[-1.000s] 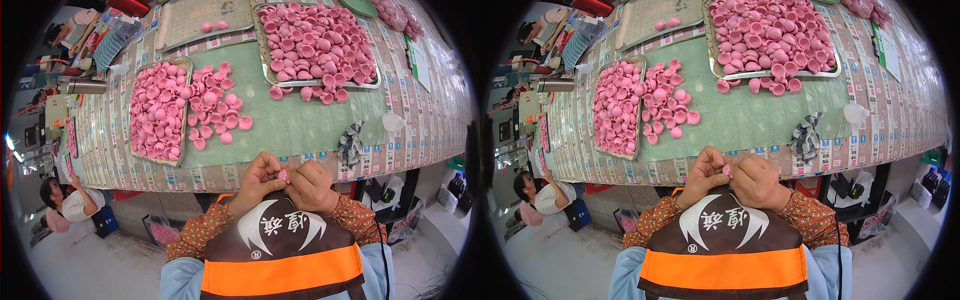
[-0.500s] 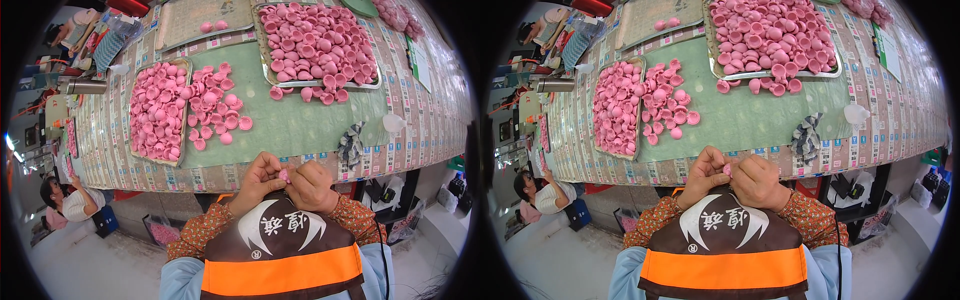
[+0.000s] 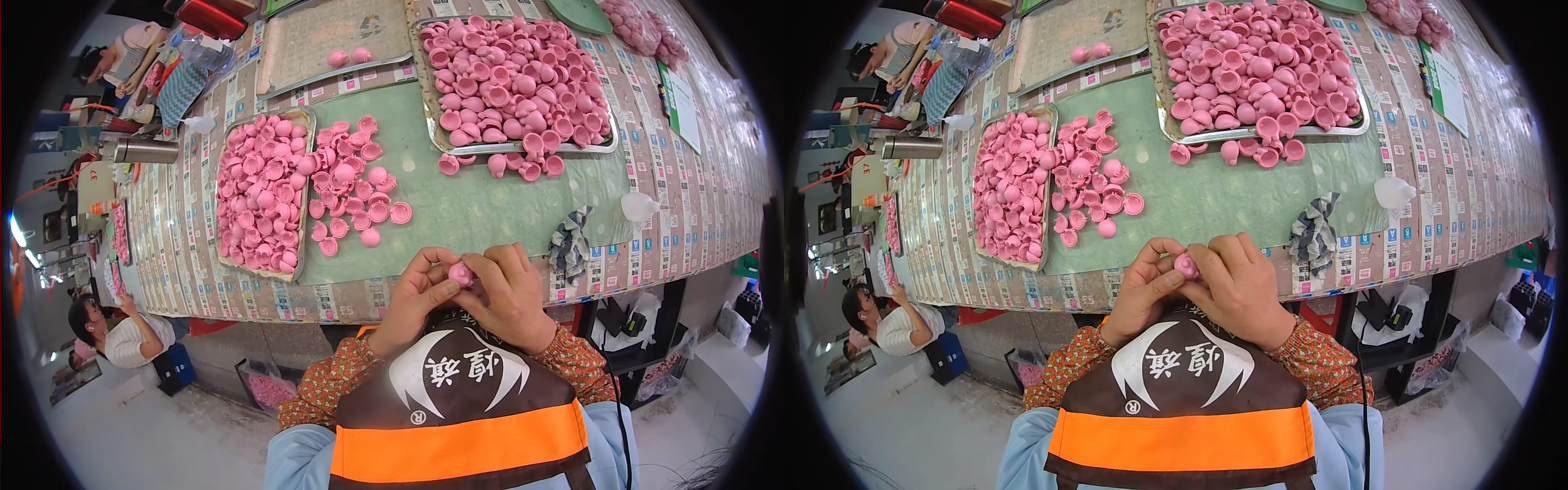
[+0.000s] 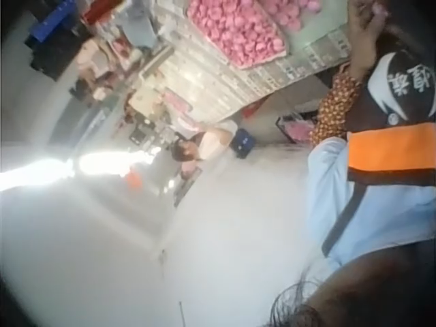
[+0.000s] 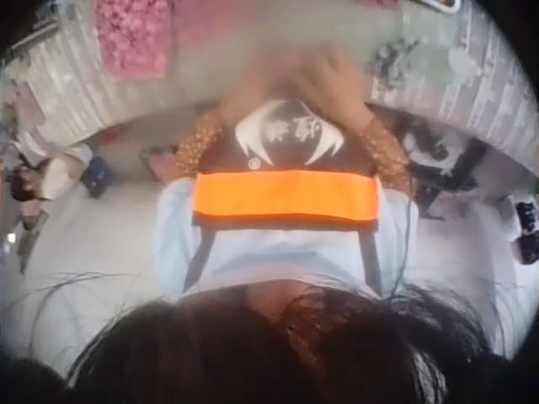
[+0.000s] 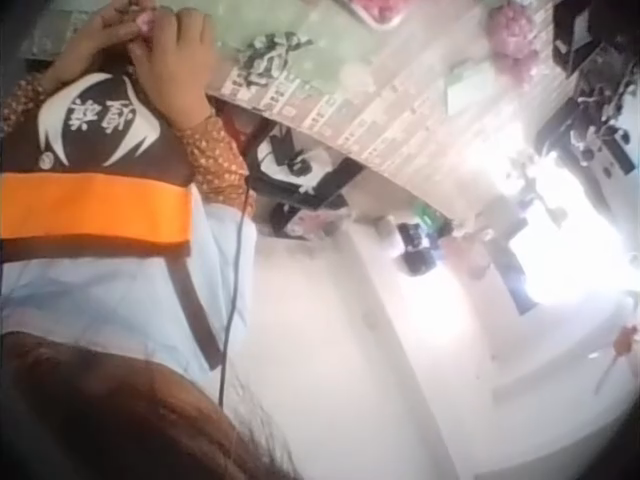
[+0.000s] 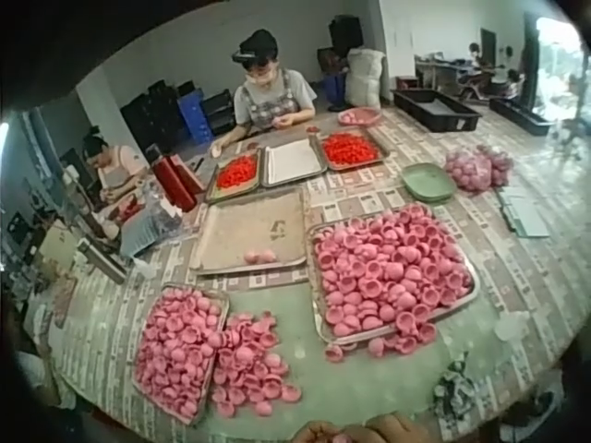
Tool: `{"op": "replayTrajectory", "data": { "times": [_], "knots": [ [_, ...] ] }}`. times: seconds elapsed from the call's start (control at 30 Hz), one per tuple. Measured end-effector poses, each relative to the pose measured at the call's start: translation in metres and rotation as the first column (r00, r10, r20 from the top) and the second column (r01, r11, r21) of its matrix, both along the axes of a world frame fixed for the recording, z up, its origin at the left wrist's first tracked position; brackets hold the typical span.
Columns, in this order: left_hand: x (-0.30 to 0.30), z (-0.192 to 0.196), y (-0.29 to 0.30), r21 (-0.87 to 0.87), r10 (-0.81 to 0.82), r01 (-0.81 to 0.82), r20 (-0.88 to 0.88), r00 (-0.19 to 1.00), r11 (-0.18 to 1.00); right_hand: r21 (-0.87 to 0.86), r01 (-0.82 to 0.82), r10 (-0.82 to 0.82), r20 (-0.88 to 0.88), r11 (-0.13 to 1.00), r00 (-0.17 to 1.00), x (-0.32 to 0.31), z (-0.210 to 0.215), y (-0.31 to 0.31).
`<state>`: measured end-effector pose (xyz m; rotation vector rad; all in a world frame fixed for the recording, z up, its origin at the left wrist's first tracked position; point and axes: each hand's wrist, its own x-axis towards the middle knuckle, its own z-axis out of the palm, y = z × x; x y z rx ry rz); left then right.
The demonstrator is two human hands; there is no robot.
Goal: The recorder is assembling small pink plastic bowl-shaped components by applying glue from a bottle and joining them together.
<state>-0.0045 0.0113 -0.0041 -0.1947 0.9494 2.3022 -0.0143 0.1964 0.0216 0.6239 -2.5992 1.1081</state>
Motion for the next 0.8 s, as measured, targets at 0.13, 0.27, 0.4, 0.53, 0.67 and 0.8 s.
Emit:
{"op": "replayTrajectory", "data": {
  "times": [0.13,0.27,0.4,0.53,0.67,0.8],
  "knots": [
    [-0.006,0.011,-0.001,-0.04,-0.003,0.008,0.124,0.992,0.999,-0.21,0.024,0.009,0.154,0.977,0.988,-0.002,0.003,0.0],
    [-0.004,0.002,-0.005,0.042,0.019,-0.026,0.164,0.986,0.999,-0.448,0.154,0.017,0.353,0.881,0.935,0.001,-0.005,0.009],
    [-0.004,0.002,-0.005,0.091,0.009,-0.025,0.17,0.985,0.996,-0.456,0.252,-0.025,0.448,0.853,0.894,0.002,-0.014,0.015],
    [-0.004,0.006,-0.004,0.042,0.018,-0.027,0.188,0.982,0.999,-0.407,0.112,0.043,0.354,0.906,0.934,0.001,-0.008,0.014],
    [-0.003,0.008,-0.001,0.042,0.013,-0.021,0.167,0.986,0.999,-0.267,0.059,-0.01,0.18,0.962,0.984,-0.003,0.002,0.001],
    [0.001,0.011,-0.003,0.023,0.011,-0.013,0.073,0.997,1.0,-0.208,0.027,-0.001,0.123,0.978,0.992,0.001,-0.002,-0.005]
  ]
}}
